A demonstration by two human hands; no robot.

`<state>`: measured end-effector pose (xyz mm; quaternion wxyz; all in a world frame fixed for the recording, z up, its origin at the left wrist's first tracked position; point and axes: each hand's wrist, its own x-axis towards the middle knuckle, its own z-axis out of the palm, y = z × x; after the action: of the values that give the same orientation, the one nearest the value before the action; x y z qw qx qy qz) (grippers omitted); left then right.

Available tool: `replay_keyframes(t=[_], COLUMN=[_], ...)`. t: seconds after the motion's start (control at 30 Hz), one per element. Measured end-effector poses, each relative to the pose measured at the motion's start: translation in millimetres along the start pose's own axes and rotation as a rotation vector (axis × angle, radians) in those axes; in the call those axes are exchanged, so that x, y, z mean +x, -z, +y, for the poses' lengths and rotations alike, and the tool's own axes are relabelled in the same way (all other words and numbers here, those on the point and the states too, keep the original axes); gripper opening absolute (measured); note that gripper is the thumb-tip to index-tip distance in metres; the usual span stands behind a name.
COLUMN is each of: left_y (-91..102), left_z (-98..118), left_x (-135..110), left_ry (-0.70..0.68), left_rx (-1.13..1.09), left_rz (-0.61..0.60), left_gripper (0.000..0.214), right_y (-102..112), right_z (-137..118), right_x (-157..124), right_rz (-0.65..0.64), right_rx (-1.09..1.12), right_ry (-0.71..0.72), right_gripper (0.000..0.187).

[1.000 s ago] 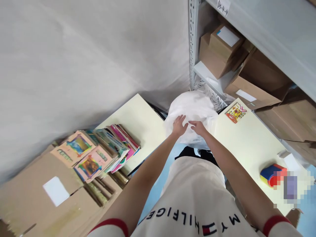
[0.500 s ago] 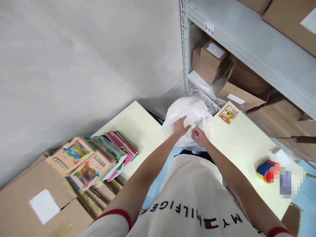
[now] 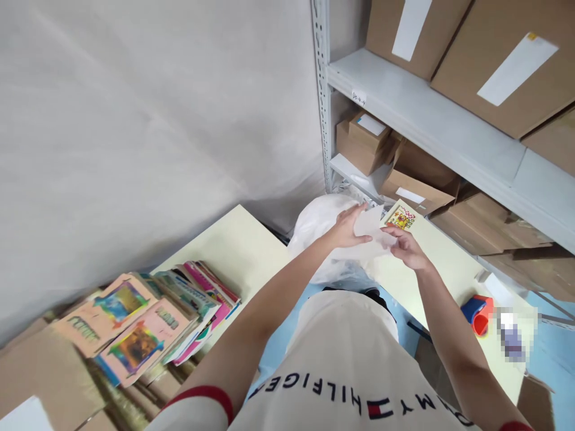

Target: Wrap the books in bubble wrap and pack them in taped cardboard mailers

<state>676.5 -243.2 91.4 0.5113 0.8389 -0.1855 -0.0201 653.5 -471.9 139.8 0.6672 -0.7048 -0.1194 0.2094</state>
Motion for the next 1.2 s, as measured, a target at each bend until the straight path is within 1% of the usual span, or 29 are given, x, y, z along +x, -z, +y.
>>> replay_keyframes(t=[0.03, 0.1, 0.17, 0.23, 0.3, 0.37, 0.4, 0.43, 0.5, 0.57, 0.63, 0.73, 0.83, 0.9, 0.97, 1.03, 1.13, 1.2], left_y=[2.6, 7.2, 10.2, 11.5, 11.7, 11.7, 11.7, 11.4, 9.5, 4.3, -5.1, -26.7, -55.8, -79.1, -105.2, -132.9, -172.4, -194.7], left_z=[6, 14, 21, 30, 41, 50, 52, 52, 48, 40, 33, 30, 35, 38, 39, 34, 21, 13], left_x=[10, 25, 38, 49, 62, 75, 81, 86, 96, 103, 109, 117, 122, 122, 119, 113, 103, 98], left_ry=[0.012, 0.044, 0.065, 0.066, 0.046, 0.015, 0.003, 0.0, 0.027, 0.071, 0.091, 0.061, -0.006, -0.054, -0.08, -0.079, -0.044, -0.007], left_rx=[-0.083, -0.231, -0.291, -0.272, -0.237, -0.219, -0.217, -0.214, -0.199, -0.162, -0.097, 0.069, 0.268, 0.39, 0.484, 0.537, 0.573, 0.59], left_rz=[-0.094, -0.245, -0.32, -0.345, -0.319, -0.295, -0.321, -0.376, -0.525, -0.628, -0.639, -0.561, -0.477, -0.449, -0.45, -0.465, -0.48, -0.481], left_gripper=[0.076, 0.051, 0.035, 0.028, 0.026, 0.033, 0.041, 0.049, 0.056, 0.049, 0.04, 0.03, 0.026, 0.027, 0.028, 0.029, 0.029, 0.028], right_y=[6, 16, 23, 29, 35, 43, 47, 52, 62, 72, 81, 90, 92, 91, 90, 90, 94, 98], right_z=[-8, -23, -35, -42, -44, -43, -41, -38, -31, -22, -9, 16, 47, 71, 95, 118, 147, 163], right_x=[-3, -10, -18, -25, -32, -40, -45, -50, -65, -83, -102, -133, -160, -175, -188, -199, -215, -223], right_rz=[0.009, 0.09, 0.22, 0.363, 0.514, 0.67, 0.743, 0.811, 0.921, 1.009, 1.104, 1.192, 1.182, 1.187, 1.208, 1.219, 1.221, 1.221], right_rx=[-0.011, 0.012, 0.035, 0.004, -0.038, -0.014, 0.024, 0.071, 0.165, 0.243, 0.305, 0.331, 0.264, 0.219, 0.2, 0.18, 0.143, 0.136], right_ry=[0.011, 0.035, 0.044, 0.026, 0.009, 0.042, 0.072, 0.101, 0.125, 0.097, 0.052, -0.059, -0.262, -0.383, -0.473, -0.553, -0.649, -0.695], right_gripper=[0.045, 0.047, 0.052, 0.049, 0.038, 0.028, 0.025, 0.023, 0.022, 0.024, 0.028, 0.031, 0.031, 0.032, 0.033, 0.033, 0.031, 0.03])
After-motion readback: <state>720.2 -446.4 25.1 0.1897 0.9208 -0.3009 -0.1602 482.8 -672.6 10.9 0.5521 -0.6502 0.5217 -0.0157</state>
